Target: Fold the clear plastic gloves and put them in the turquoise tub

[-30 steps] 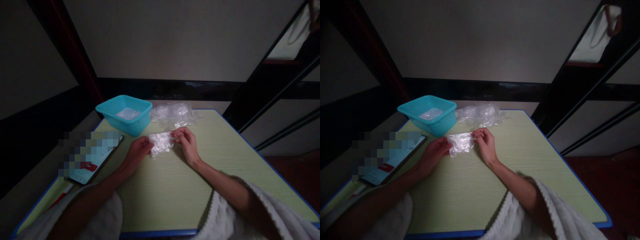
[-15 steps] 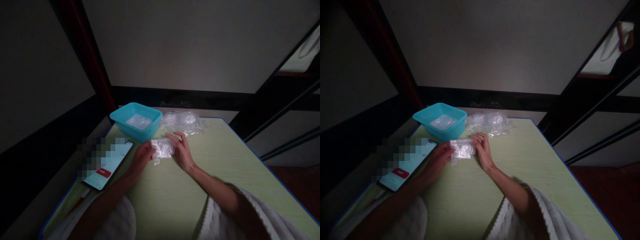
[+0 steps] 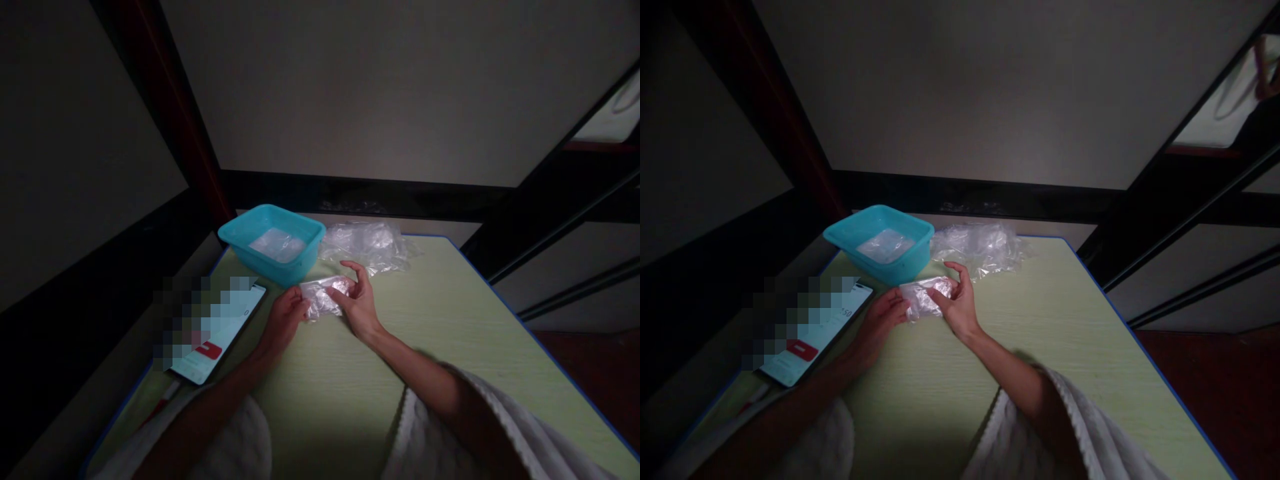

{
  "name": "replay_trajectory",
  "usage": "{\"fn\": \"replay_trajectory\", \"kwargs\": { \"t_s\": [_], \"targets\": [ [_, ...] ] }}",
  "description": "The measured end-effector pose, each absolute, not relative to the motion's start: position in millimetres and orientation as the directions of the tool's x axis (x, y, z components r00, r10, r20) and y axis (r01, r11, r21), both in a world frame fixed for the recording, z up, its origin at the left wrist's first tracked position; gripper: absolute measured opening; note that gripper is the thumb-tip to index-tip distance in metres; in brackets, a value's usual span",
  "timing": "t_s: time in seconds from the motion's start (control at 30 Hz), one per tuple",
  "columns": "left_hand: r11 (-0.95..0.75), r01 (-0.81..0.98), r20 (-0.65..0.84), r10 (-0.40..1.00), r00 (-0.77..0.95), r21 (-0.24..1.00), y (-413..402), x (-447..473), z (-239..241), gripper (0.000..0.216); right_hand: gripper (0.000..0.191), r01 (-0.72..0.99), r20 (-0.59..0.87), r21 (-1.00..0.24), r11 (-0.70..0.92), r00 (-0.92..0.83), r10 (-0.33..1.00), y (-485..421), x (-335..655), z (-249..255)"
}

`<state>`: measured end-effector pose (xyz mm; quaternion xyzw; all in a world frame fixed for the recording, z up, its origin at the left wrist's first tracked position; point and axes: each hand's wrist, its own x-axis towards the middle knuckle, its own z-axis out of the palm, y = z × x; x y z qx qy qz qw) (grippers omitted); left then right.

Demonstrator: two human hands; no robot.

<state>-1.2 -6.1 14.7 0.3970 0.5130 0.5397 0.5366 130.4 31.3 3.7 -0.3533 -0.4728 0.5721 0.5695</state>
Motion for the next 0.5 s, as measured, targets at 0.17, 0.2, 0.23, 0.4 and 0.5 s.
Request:
{"fn": "replay_trajectory", "kwargs": {
  "t_s": [0.17, 0.2, 0.23, 0.4, 0.5],
  "targets": [
    [0.044, -0.167, -0.078, 0.977, -0.199, 0.985, -7.5, -1.9, 22.1, 0.019, 0.055, -0.311, 0.175, -0.941, 0.131, -0.119, 0.977, 38.1, 114.7, 8.5],
    [0.035, -0.166, -0.070, 0.974, -0.214, 0.986, -7.7, -2.0, 23.5, 0.021, 0.055, -0.311, 0.184, -0.940, 0.138, -0.121, 0.975, 39.9, 111.6, 9.0],
    [0.028, -0.162, -0.065, 0.972, -0.225, 0.986, -7.8, -2.1, 24.9, 0.022, 0.054, -0.312, 0.193, -0.939, 0.147, -0.123, 0.973, 41.7, 108.9, 9.4],
    [0.022, -0.128, -0.055, 0.965, -0.256, 0.991, -7.4, -4.0, 25.4, 0.017, 0.050, -0.313, 0.248, -0.928, 0.201, -0.119, 0.961, 51.7, 101.5, 14.5],
    [0.004, -0.122, -0.037, 0.961, -0.273, 0.992, -6.1, -3.6, 19.6, 0.015, 0.047, -0.300, 0.289, -0.924, 0.237, -0.143, 0.947, 59.0, 103.3, 25.3]
  ]
}}
